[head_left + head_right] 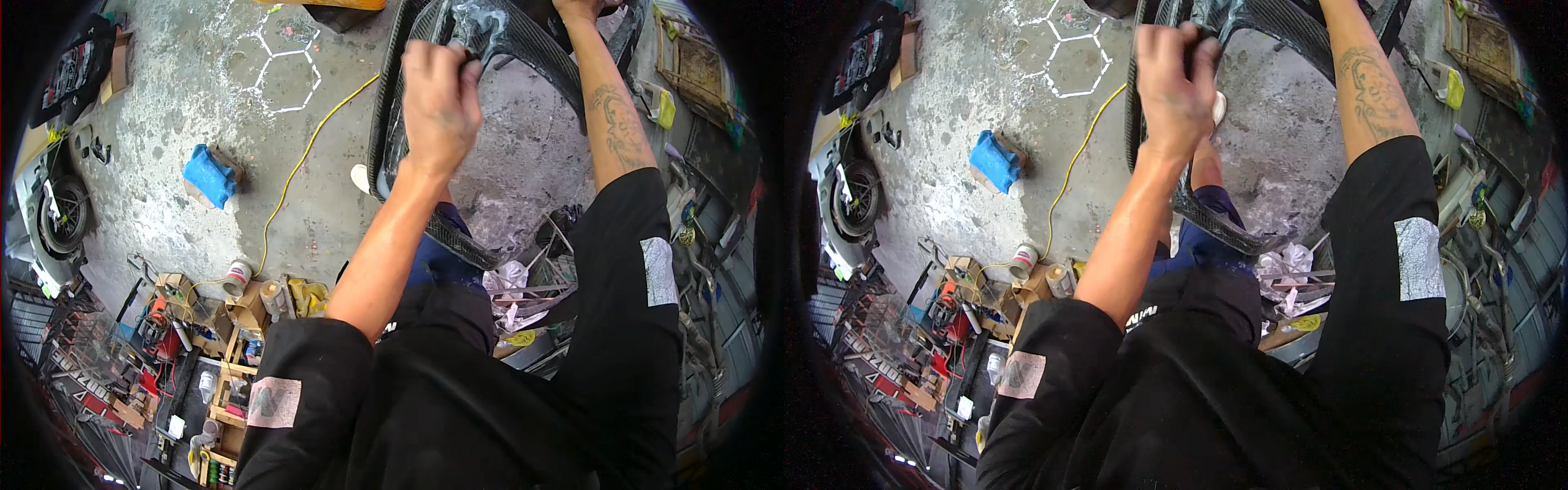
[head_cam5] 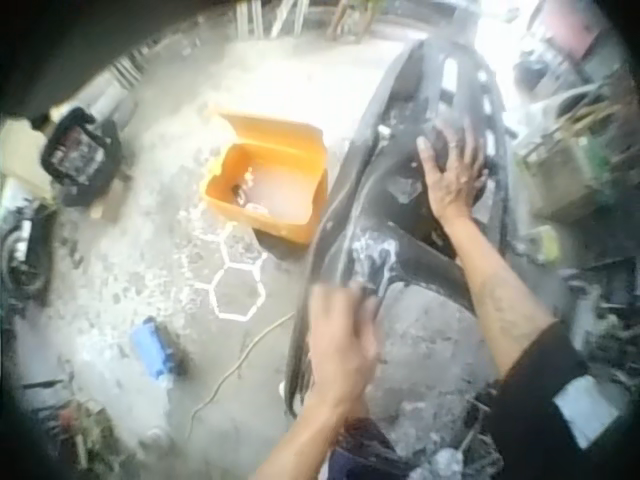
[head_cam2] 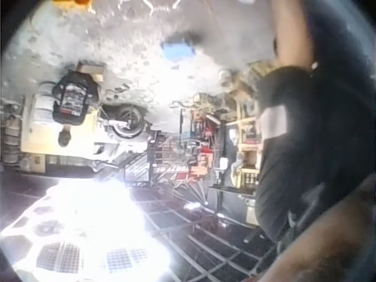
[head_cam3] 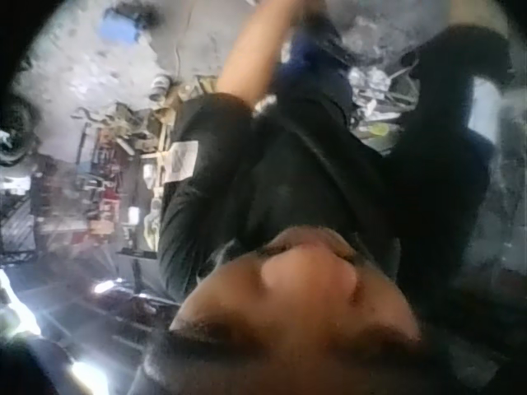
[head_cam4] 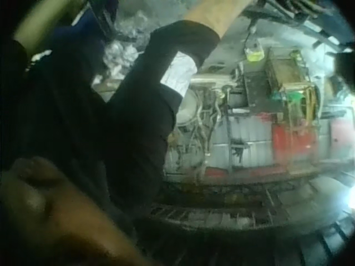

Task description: The person sands a large, curved carbon fiber part using a sanding block. They repeatedly dip the sanding block into a yellow tub of water to wet it before continuing to sand the surface of the part.

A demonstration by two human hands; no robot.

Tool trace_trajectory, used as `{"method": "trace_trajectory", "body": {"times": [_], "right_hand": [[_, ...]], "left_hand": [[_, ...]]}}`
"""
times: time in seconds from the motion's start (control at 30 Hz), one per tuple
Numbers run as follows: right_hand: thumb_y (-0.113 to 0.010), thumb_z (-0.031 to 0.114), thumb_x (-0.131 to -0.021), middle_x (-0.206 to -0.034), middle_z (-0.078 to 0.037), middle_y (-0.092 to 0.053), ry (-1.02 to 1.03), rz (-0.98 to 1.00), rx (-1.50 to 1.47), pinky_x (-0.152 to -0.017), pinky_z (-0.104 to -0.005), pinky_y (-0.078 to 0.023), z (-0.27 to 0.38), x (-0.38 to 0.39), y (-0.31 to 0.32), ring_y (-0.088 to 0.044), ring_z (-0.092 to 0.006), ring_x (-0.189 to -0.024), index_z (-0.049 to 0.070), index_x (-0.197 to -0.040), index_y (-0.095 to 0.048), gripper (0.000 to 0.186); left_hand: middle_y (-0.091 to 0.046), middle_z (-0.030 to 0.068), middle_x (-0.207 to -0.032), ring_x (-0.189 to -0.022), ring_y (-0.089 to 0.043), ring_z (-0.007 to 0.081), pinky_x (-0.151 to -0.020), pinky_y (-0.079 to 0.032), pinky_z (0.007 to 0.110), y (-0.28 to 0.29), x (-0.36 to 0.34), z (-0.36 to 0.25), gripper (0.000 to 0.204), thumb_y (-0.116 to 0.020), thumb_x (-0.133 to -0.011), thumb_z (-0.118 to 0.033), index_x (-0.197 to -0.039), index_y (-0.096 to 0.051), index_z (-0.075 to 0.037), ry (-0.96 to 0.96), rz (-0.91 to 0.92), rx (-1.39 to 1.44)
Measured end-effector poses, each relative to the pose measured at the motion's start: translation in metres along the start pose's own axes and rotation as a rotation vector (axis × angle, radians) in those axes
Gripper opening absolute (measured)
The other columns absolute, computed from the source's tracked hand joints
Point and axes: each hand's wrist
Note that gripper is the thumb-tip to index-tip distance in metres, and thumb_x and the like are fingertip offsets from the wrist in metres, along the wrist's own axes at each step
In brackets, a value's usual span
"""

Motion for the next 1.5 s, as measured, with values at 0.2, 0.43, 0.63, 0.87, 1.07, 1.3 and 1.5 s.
{"method": "trace_trajectory", "body": {"times": [0.2, 0.43, 0.63, 0.87, 1.07, 1.3, 1.5], "right_hand": [[-0.064, 0.061, -0.097, -0.169, -0.007, -0.033, -0.044, 0.030, 0.041, -0.118, -0.0751, -0.019, 0.002, -0.003, 0.011, -0.022, -0.0409, -0.157, 0.033, -0.148, -0.055, 0.059], [-0.063, 0.062, -0.097, -0.169, -0.007, -0.033, -0.021, 0.007, 0.015, -0.119, -0.0733, -0.017, 0.002, -0.004, 0.002, -0.022, -0.0402, -0.157, 0.034, -0.149, -0.054, 0.060], [-0.065, 0.061, -0.096, -0.168, -0.007, -0.035, -0.052, 0.029, 0.037, -0.118, -0.0757, -0.017, 0.006, -0.003, 0.011, -0.026, -0.0429, -0.155, 0.036, -0.148, -0.054, 0.059], [-0.065, 0.061, -0.096, -0.168, -0.008, -0.034, -0.063, 0.031, 0.050, -0.118, -0.0756, -0.017, -0.003, -0.005, 0.014, -0.026, -0.0443, -0.154, 0.036, -0.147, -0.054, 0.058], [-0.065, 0.060, -0.096, -0.169, -0.009, -0.032, -0.071, 0.028, -0.016, -0.118, -0.0758, -0.015, 0.003, -0.006, 0.007, -0.025, -0.0453, -0.154, 0.036, -0.148, -0.054, 0.058], [-0.065, 0.060, -0.096, -0.170, -0.009, -0.031, -0.046, 0.020, -0.006, -0.118, -0.0754, -0.015, -0.005, -0.006, 0.011, -0.025, -0.0436, -0.155, 0.037, -0.148, -0.053, 0.058], [-0.064, 0.060, -0.096, -0.170, -0.007, -0.030, -0.074, 0.035, 0.006, -0.117, -0.0752, -0.018, 0.003, -0.007, 0.007, -0.024, -0.0396, -0.156, 0.037, -0.147, -0.053, 0.057]], "left_hand": [[-0.058, 0.0174, -0.106, -0.098, -0.060, 0.0309, -0.085, -0.051, 0.041, 0.058, 0.060, -0.006, 0.024, -0.077, -0.090, -0.003, -0.109, -0.063, 0.004, 0.199, 0.078, 0.054], [-0.058, 0.0175, -0.104, -0.091, -0.056, 0.0387, -0.078, -0.048, 0.047, -0.001, 0.013, -0.009, 0.025, -0.074, -0.087, 0.002, -0.110, -0.063, 0.000, -0.032, 0.093, -0.010], [-0.061, 0.0172, -0.102, -0.093, -0.057, 0.0388, -0.082, -0.049, 0.045, -0.007, -0.011, -0.014, 0.021, -0.072, -0.088, 0.002, -0.107, -0.065, -0.001, -0.081, 0.172, -0.061], [-0.061, 0.0160, -0.101, -0.090, -0.057, 0.0392, -0.078, -0.049, 0.046, 0.001, 0.003, -0.018, 0.023, -0.075, -0.085, 0.003, -0.105, -0.065, -0.003, -0.057, 0.208, -0.071], [-0.060, 0.0175, -0.098, -0.092, -0.060, 0.0333, -0.082, -0.049, 0.044, -0.002, -0.082, 0.003, 0.017, -0.072, -0.093, -0.004, -0.104, -0.061, 0.001, -0.191, -0.019, 0.021], [-0.070, 0.0076, -0.096, -0.084, -0.061, 0.0106, -0.075, -0.050, 0.025, 0.165, -0.022, 0.066, 0.026, -0.071, -0.103, -0.019, -0.114, -0.067, 0.004, 0.503, 0.102, 0.067], [-0.066, 0.0059, -0.103, -0.091, -0.062, 0.0116, -0.080, -0.054, 0.030, 0.162, -0.008, 0.030, 0.067, -0.073, -0.096, 0.001, -0.157, -0.048, -0.012, 0.551, 0.595, 0.115]]}}
Point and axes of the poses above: each hand's wrist, its own x-axis away from the middle knuckle, its own y-axis out of the back of the hand, z = x × y
